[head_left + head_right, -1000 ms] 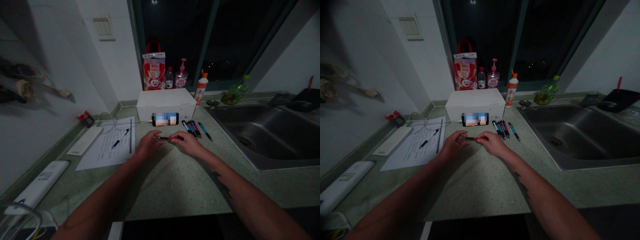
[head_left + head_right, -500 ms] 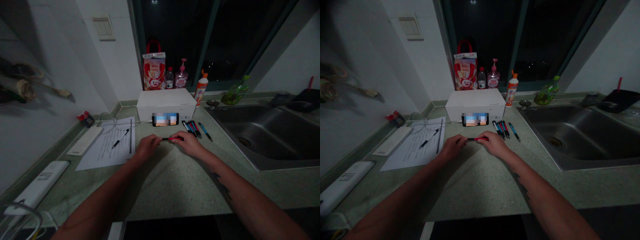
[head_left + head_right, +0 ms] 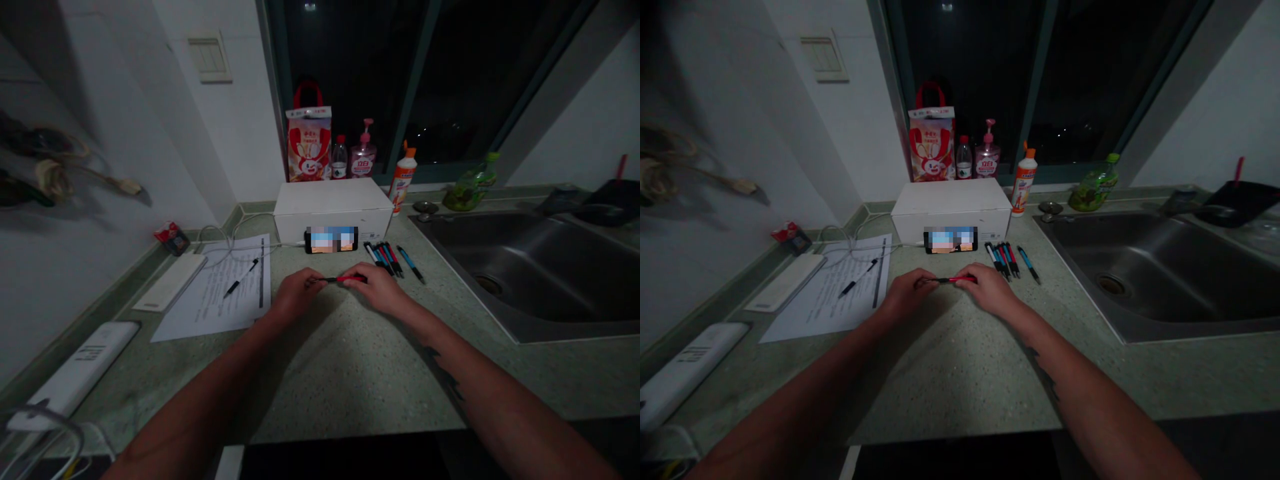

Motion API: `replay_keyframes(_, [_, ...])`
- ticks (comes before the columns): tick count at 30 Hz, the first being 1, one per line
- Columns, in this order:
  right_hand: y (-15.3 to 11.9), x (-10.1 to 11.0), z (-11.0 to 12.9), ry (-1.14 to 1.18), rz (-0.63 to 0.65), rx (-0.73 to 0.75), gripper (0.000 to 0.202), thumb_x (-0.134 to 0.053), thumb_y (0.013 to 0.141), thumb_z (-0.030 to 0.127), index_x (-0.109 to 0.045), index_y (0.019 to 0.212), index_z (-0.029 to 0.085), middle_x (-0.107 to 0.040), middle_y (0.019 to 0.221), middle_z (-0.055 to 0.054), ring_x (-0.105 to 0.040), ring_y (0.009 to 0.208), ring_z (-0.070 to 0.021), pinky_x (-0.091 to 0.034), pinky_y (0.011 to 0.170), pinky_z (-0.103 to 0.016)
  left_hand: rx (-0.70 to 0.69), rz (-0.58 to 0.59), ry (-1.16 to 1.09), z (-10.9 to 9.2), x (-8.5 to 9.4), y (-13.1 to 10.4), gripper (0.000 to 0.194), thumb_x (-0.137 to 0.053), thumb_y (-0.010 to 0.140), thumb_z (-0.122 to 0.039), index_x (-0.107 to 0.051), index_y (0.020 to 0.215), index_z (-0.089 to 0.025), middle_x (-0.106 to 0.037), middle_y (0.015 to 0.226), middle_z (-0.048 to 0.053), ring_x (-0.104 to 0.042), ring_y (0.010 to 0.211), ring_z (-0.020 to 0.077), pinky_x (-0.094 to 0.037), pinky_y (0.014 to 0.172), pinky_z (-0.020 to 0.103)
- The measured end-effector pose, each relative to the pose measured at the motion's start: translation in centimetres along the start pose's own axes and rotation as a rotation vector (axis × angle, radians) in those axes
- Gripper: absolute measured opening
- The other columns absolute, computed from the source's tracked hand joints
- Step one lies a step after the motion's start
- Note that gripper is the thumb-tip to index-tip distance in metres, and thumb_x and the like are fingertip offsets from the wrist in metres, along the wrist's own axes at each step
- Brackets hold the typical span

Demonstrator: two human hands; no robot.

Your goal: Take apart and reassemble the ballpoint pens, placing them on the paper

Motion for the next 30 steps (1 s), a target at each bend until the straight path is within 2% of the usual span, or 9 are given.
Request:
replay_keyframes(2, [0.0, 0.0, 0.0, -0.007, -0.001, 0.008, 0.013, -0.067, 0.093, 0.027, -0.076, 0.100, 0.021, -0.074, 0.098, -0.007, -0.067, 0.091, -0.0212, -0.050, 0.085, -0.034, 0.034, 0.012, 0.057, -0.2, 0.2, -0.1, 0.036, -0.051, 0.097, -0.041, -0.069, 0.076, -0.019, -0.070, 0.073, 0.004, -0.063, 0.070, 0.0191, -0.044, 0.069, 0.033])
replay_keyframes(4, [0.0, 0.0, -0.1, -0.012, -0.006, 0.009, 0.013, -0.067, 0.093, 0.028, -0.075, 0.100, 0.020, -0.074, 0.099, -0.007, -0.067, 0.092, -0.0213, -0.049, 0.085, -0.034, 0.055, 0.008, 0.088, -0.3, 0.4, -0.1, 0.045, -0.044, 0.099, -0.045, -0.067, 0.071, -0.019, -0.069, 0.069, 0.004, -0.062, 0.067, 0.0191, -0.043, 0.067, 0.033])
replay_keyframes(8, [0.1, 0.1, -0.2, -0.032, -0.032, -0.001, 0.013, -0.066, 0.093, 0.027, -0.075, 0.100, 0.020, -0.074, 0.099, -0.007, -0.067, 0.093, -0.0215, -0.049, 0.085, -0.034, 0.035, -0.050, 0.095, -0.3, 0.7, 0.1, 0.028, -0.053, 0.094, -0.038, -0.068, 0.078, -0.020, -0.071, 0.077, 0.004, -0.064, 0.073, 0.0197, -0.044, 0.069, 0.032])
replay_keyframes(11, [0.2, 0.4, -0.5, -0.093, -0.104, -0.019, 0.013, -0.065, 0.093, 0.025, -0.074, 0.100, 0.020, -0.074, 0.102, -0.007, -0.067, 0.096, -0.0227, -0.050, 0.086, -0.035, 0.067, -0.159, 0.069, 0.0, 1.1, 0.4, 0.015, -0.060, 0.089, -0.031, -0.070, 0.092, -0.020, -0.073, 0.086, 0.004, -0.065, 0.079, 0.0203, -0.047, 0.073, 0.031])
replay_keyframes(15, [0.2, 0.9, -1.2, -0.143, -0.239, -0.099, 0.015, -0.061, 0.093, 0.021, -0.071, 0.104, 0.021, -0.075, 0.104, -0.008, -0.069, 0.097, -0.0243, -0.051, 0.085, -0.037, 0.113, -0.314, -0.041, 0.8, 1.7, 0.9, 0.015, -0.060, 0.088, -0.029, -0.067, 0.096, -0.019, -0.073, 0.087, 0.005, -0.067, 0.081, 0.0202, -0.050, 0.076, 0.032])
replay_keyframes(17, [0.2, 1.0, -1.6, -0.135, -0.270, -0.143, 0.016, -0.058, 0.094, 0.021, -0.069, 0.107, 0.022, -0.076, 0.102, -0.008, -0.070, 0.095, -0.0248, -0.052, 0.082, -0.037, 0.112, -0.340, -0.097, 1.1, 1.9, 1.1, 0.015, -0.059, 0.088, -0.028, -0.066, 0.097, -0.018, -0.072, 0.087, 0.005, -0.067, 0.080, 0.0198, -0.051, 0.076, 0.032])
replay_keyframes(20, [0.3, 1.1, -2.0, -0.112, -0.288, -0.159, 0.018, -0.056, 0.096, 0.024, -0.066, 0.111, 0.021, -0.076, 0.107, -0.009, -0.071, 0.099, -0.0260, -0.052, 0.084, -0.039, 0.103, -0.290, -0.077, 1.0, 1.6, 1.1, 0.013, -0.060, 0.088, -0.026, -0.067, 0.096, -0.019, -0.072, 0.087, 0.004, -0.067, 0.081, 0.0190, -0.051, 0.078, 0.031])
replay_keyframes(25, [0.2, 0.9, -1.9, -0.082, -0.291, -0.193, 0.019, -0.054, 0.098, 0.026, -0.063, 0.114, 0.021, -0.077, 0.109, -0.010, -0.072, 0.099, -0.0248, -0.054, 0.082, -0.037, -0.016, -0.064, 0.083, 0.5, 0.3, 0.4, 0.009, -0.062, 0.087, -0.021, -0.070, 0.089, -0.020, -0.072, 0.091, 0.004, -0.065, 0.085, 0.0191, -0.051, 0.081, 0.033])
replay_keyframes(30, [-0.1, 0.5, -0.5, -0.242, -0.195, -0.035, 0.016, -0.061, 0.097, 0.025, -0.070, 0.109, 0.022, -0.076, 0.107, -0.008, -0.070, 0.098, -0.0243, -0.051, 0.085, -0.036, -0.212, 0.111, 0.258, 0.2, -0.9, -0.4, 0.007, -0.068, 0.082, -0.016, -0.071, 0.084, -0.022, -0.070, 0.090, 0.005, -0.063, 0.090, 0.0218, -0.050, 0.085, 0.037])
Point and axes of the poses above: each hand's wrist, its own y-axis towards the middle knuckle, its own x-axis out of the back of the hand, z = x × y, the point moved 2 cm from there along y, towards the middle knuckle
